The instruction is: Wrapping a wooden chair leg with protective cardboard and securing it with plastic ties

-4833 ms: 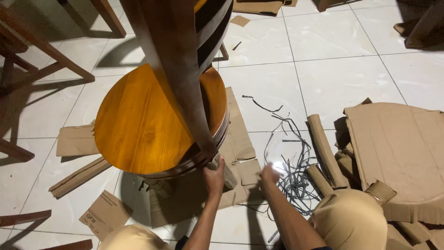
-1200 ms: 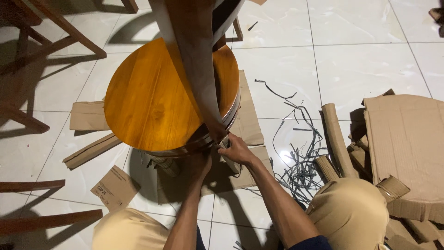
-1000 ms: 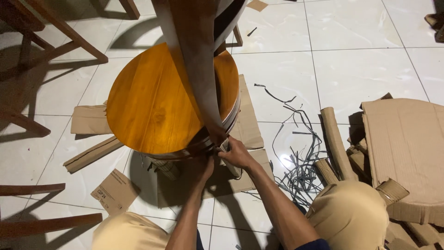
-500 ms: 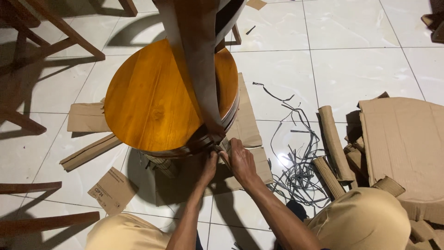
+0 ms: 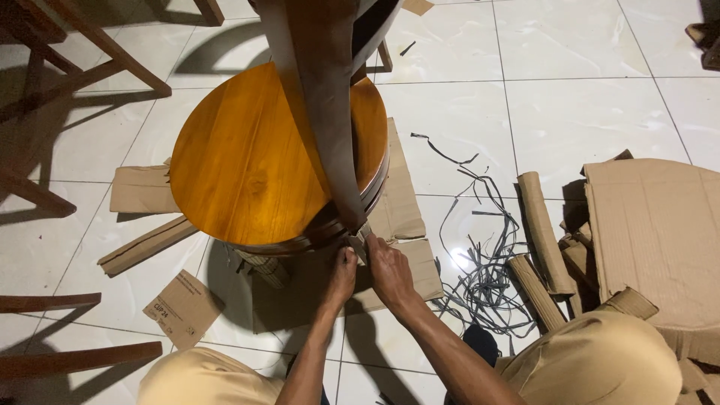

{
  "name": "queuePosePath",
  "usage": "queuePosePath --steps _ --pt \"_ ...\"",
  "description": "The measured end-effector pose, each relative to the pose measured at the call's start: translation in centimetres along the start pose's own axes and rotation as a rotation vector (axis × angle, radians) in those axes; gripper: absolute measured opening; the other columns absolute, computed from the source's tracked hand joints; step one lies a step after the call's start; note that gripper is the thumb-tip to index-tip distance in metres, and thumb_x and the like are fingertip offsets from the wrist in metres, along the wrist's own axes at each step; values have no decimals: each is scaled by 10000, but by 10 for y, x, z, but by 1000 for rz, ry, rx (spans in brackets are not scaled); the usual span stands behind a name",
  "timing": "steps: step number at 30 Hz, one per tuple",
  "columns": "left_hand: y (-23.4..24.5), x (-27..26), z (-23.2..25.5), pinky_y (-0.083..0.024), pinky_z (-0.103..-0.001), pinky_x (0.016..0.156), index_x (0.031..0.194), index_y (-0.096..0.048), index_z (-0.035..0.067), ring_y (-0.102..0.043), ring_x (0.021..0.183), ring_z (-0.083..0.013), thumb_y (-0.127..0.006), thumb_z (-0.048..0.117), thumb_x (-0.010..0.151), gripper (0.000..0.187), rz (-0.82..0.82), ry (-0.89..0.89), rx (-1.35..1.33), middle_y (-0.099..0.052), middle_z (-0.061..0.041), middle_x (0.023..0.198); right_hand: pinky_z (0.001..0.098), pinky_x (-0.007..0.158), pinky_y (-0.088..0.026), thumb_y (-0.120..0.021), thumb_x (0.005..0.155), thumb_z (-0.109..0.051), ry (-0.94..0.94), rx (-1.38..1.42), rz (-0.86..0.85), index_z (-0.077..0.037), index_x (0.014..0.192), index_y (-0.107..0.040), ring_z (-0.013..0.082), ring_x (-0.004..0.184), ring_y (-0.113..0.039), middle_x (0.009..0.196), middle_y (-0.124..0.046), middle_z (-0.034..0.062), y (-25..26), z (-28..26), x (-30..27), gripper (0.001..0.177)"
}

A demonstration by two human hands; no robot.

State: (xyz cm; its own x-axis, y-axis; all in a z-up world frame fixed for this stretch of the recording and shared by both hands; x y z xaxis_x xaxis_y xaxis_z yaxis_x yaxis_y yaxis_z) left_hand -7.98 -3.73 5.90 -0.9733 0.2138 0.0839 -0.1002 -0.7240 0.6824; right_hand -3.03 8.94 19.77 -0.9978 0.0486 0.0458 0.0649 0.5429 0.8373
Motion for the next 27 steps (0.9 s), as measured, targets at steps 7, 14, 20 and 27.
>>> queuePosePath --steps 7,14,20,27 --pt "3 0 0 -512 -454 954 856 -715 15 -707 971 -394 -397 367 1042 509 -6 50 -25 -743 -258 930 584 687 -594 -526 971 -169 51 29 -12 -145 1052 -542 458 821 -722 992 -655 137 -7 -5 -3 86" --pt "42 -23 55 -535 -355 753 771 -632 80 -680 772 -280 -451 277 1022 367 82 -57 7 -675 -162 744 525 671 -612 -595 920 -134 110 16 155 -127 1028 -533 412 857 -709 1072 -586 113 23 -20 -16 125" --pt "66 -35 92 -506 -399 685 802 -578 31 -617 714 -326 -426 208 1028 325 81 -112 -87 -591 -206 710 504 725 -625 -665 881 -95 184 79 240 -98 970 -534 384 965 -695 1183 -536 90 19 -16 -22 158" --pt "54 -34 72 -503 -337 651 784 -564 87 -633 693 -289 -446 248 1036 322 93 -61 -1 -574 -171 683 403 756 -615 -624 910 -117 303 96 342 -114 937 -548 294 1060 -693 1180 -615 48 37 -30 -36 81"
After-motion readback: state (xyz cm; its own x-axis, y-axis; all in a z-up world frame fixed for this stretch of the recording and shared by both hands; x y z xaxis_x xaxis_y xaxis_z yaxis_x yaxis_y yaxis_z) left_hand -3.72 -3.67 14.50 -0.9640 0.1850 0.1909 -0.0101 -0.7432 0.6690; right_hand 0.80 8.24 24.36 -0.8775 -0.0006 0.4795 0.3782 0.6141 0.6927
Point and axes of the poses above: each hand's wrist, its own x-axis towards the middle knuckle, its own y-axis out of the back of the hand, z = x × y, the point moved 9 cm from there along x, towards the middle knuckle
